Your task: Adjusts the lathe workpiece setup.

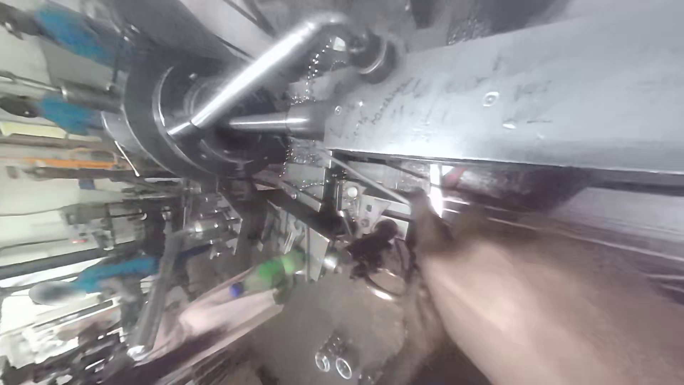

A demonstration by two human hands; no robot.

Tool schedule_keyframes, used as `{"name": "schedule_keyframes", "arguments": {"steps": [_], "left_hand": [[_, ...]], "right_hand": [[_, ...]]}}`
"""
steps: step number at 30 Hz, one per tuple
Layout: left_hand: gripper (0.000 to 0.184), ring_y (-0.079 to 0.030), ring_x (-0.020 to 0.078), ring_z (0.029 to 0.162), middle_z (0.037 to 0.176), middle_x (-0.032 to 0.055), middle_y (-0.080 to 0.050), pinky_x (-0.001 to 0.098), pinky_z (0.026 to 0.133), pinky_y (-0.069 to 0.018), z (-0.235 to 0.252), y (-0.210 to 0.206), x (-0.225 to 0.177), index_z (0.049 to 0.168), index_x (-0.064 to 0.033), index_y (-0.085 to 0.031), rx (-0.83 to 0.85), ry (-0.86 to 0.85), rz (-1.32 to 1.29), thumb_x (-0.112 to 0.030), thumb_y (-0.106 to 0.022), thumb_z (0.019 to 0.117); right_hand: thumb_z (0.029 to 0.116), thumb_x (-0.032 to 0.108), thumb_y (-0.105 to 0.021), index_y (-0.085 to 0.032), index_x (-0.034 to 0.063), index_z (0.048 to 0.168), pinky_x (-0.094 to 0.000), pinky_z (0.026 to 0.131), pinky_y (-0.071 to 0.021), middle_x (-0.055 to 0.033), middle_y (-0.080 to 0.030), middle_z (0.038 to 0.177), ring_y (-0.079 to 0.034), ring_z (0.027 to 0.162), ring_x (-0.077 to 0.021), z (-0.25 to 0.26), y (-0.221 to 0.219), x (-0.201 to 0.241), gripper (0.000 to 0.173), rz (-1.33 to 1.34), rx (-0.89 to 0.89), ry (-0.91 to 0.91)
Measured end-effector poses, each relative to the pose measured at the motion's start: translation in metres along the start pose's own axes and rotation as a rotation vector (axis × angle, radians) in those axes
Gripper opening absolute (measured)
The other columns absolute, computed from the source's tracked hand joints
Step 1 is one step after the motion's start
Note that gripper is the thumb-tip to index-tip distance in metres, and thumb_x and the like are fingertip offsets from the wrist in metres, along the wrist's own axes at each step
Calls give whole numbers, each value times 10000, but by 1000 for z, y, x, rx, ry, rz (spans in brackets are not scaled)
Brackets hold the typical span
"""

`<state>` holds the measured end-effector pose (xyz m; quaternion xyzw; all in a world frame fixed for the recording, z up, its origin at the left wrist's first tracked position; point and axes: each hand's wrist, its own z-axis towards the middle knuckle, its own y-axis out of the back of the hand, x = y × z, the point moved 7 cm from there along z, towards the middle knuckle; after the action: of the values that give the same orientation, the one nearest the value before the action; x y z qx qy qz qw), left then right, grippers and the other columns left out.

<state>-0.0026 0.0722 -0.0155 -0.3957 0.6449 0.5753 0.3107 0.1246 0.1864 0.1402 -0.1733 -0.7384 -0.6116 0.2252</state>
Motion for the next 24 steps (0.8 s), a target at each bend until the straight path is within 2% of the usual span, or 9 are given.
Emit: {"name": "schedule_keyframes", "arguments": {"steps": [3,6,9,11,15,17,19,22,24], "left_hand": [[717,-589,-31,684,758,28,-620,175,693,-543,-9,-5,15,985,62,-634,36,-9,-15,-511,-217,1103],[628,-586,-49,726,782,32,-619,150,739,-528,-3,-5,9,993,74,-631,22,-95,-19,-426,-268,1109],[470,-604,-99,773,803,29,-667,119,776,-516,0,3,-16,963,130,-618,-35,-83,-88,-277,-413,1076],[328,-620,-81,775,820,60,-686,125,777,-524,-6,2,-5,981,174,-609,-58,-11,-94,-131,-489,982],[407,-647,-67,898,944,-10,-696,185,866,-554,-25,-5,41,1145,44,-611,-57,-67,-71,-325,-453,1077],[447,-628,-62,799,851,-39,-660,185,772,-559,-23,-6,42,1066,-8,-633,-85,-93,-69,-376,-383,1098],[486,-628,-76,796,822,-51,-652,172,784,-555,-18,-6,36,1029,-50,-635,-97,-123,-36,-409,-318,1116],[414,-616,-34,769,769,86,-656,160,819,-521,-11,0,18,949,161,-634,-89,-97,3,-176,-403,1016],[484,-598,-22,696,716,117,-653,144,761,-502,1,4,3,862,192,-630,-63,-85,23,-180,-361,1013]], "right_hand": [[1005,176,-482,-681,-15,1120,-350,375,-363,-154,-573,671,-590,507,-315,-24,7,-19,299,-186,37,16],[909,83,-592,-754,36,1047,-324,349,-317,-78,-498,541,-538,419,-250,-15,11,-19,217,-107,-114,112],[917,57,-630,-724,97,1271,-331,362,-353,-110,-584,689,-535,444,-231,11,-6,2,368,-37,-142,172],[888,37,-669,-706,103,1301,-356,391,-395,-134,-631,760,-573,495,-255,32,-20,16,420,36,-115,202],[934,36,-650,-698,20,1144,-421,480,-461,-153,-627,786,-625,626,-313,70,-50,37,215,186,-41,231],[964,23,-591,-691,4,1204,-456,554,-502,-174,-673,827,-678,726,-349,97,-67,51,260,217,28,207],[986,30,-550,-695,-9,1131,-469,594,-529,-183,-695,878,-705,795,-355,124,-84,65,209,228,53,184],[988,33,-550,-700,-12,1118,-490,644,-550,-197,-705,976,-707,870,-365,144,-101,77,203,247,84,168],[995,34,-537,-689,-15,1202,-483,626,-546,-200,-706,971,-707,840,-363,147,-108,80,262,232,65,170]]}}
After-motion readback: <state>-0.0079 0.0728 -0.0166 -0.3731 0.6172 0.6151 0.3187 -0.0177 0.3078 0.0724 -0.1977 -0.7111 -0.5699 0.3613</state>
